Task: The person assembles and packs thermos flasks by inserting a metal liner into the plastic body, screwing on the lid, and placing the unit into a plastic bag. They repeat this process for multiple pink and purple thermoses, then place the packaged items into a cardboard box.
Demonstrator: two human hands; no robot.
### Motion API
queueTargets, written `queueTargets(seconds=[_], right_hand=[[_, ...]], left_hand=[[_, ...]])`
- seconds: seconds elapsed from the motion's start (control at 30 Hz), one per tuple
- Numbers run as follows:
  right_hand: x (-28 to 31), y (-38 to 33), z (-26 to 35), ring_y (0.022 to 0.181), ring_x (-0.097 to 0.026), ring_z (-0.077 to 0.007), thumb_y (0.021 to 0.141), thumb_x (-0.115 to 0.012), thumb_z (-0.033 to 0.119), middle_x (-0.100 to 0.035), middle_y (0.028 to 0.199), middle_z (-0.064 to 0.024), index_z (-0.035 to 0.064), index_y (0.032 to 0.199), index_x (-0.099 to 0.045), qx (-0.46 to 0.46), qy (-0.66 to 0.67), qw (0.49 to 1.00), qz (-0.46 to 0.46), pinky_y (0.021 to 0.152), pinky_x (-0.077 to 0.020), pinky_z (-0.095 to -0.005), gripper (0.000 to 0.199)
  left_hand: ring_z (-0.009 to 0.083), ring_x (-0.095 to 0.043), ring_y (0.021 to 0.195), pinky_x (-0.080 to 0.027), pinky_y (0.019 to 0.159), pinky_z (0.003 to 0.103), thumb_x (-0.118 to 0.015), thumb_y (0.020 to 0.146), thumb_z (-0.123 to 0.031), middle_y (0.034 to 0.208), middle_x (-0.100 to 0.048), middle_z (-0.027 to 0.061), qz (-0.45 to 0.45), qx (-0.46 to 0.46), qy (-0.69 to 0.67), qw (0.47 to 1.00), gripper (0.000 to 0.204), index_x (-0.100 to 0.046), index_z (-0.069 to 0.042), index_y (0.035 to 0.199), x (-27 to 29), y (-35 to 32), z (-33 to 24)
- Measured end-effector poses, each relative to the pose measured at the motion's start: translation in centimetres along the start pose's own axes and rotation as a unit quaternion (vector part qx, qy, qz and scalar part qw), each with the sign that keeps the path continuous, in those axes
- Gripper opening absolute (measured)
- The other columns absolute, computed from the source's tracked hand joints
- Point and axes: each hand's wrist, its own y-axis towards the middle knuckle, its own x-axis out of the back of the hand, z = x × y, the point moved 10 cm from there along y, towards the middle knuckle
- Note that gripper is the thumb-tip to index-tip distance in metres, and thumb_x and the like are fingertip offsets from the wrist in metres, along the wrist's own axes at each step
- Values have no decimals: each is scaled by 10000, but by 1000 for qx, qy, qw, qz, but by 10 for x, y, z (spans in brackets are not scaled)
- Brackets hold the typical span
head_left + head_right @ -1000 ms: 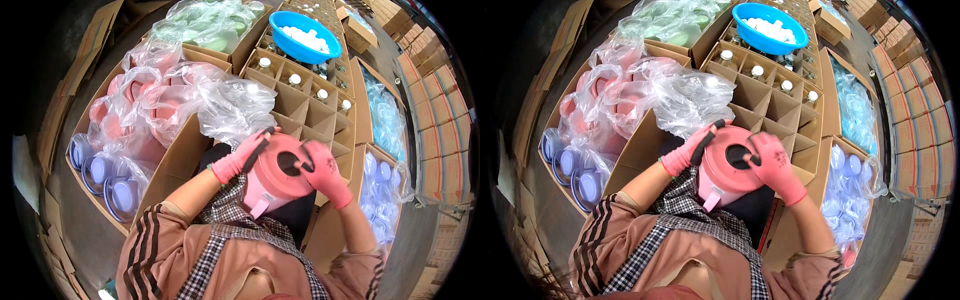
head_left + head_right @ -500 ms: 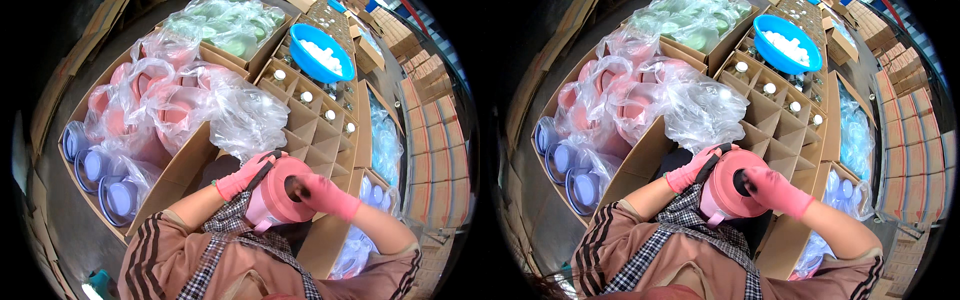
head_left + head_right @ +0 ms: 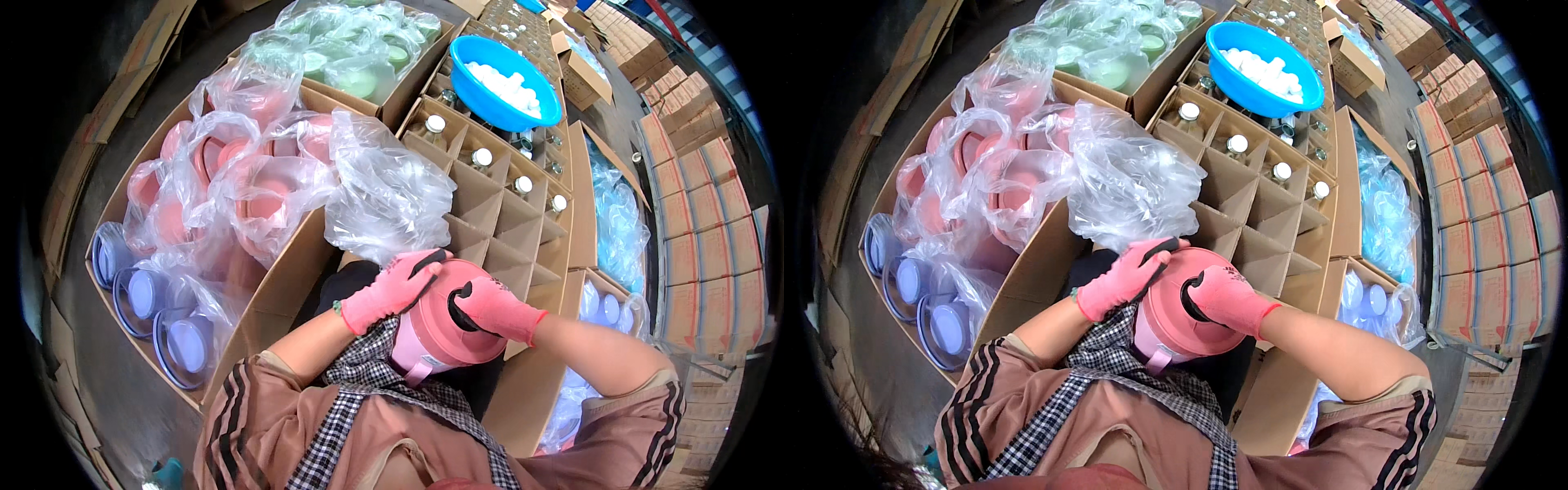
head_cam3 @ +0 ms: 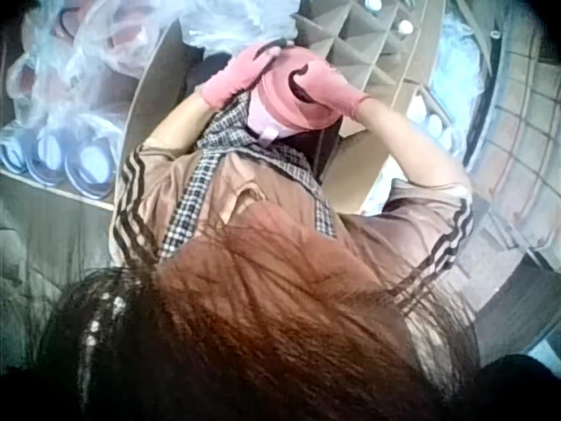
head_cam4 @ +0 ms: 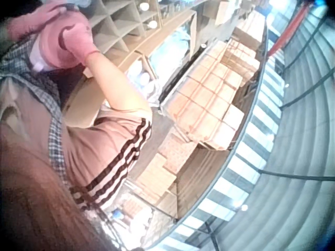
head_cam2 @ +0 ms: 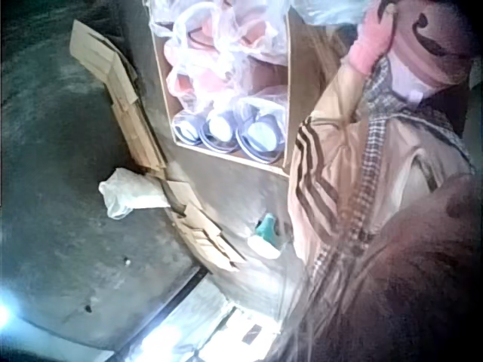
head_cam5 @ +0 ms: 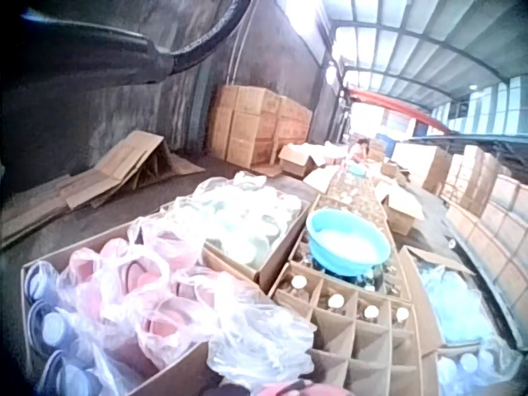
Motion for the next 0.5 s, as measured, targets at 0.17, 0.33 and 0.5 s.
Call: queueTargets(seconds=[0.17, 0.33, 0.5], right_hand=[[-18, -32, -49, 644, -551, -239, 726, -508, 165, -596, 778, -109, 17, 757, -577, -366, 532, 760, 68, 605, -438, -333, 166], [29, -57, -57, 756, -554, -223, 777, -539, 350, -592, 858, -127, -30, 917, -551, -309, 686, 647, -124, 706, -448, -328, 406], [104, -70, -48, 792, -530, -160, 851, -511, 273, -535, 977, -83, -1, 1142, -399, 21, 953, 141, -266, 730, -446, -284, 415]], left_hand=[[409, -317, 1155, -208, 916, 608, -680, 600, -255, 1143, -461, 175, -14, -125, 656, 744, 584, -480, -102, 1127, 44, 27, -69], [332, -530, 853, -336, 806, 579, -538, 680, -109, 752, -572, 87, -152, 19, 591, 792, 131, -592, -116, 799, 175, 23, -91], [177, -522, 711, -373, 634, 385, -550, 527, -208, 628, -467, 5, 93, -125, 766, 623, 148, -559, -147, 661, -22, -35, -162]])
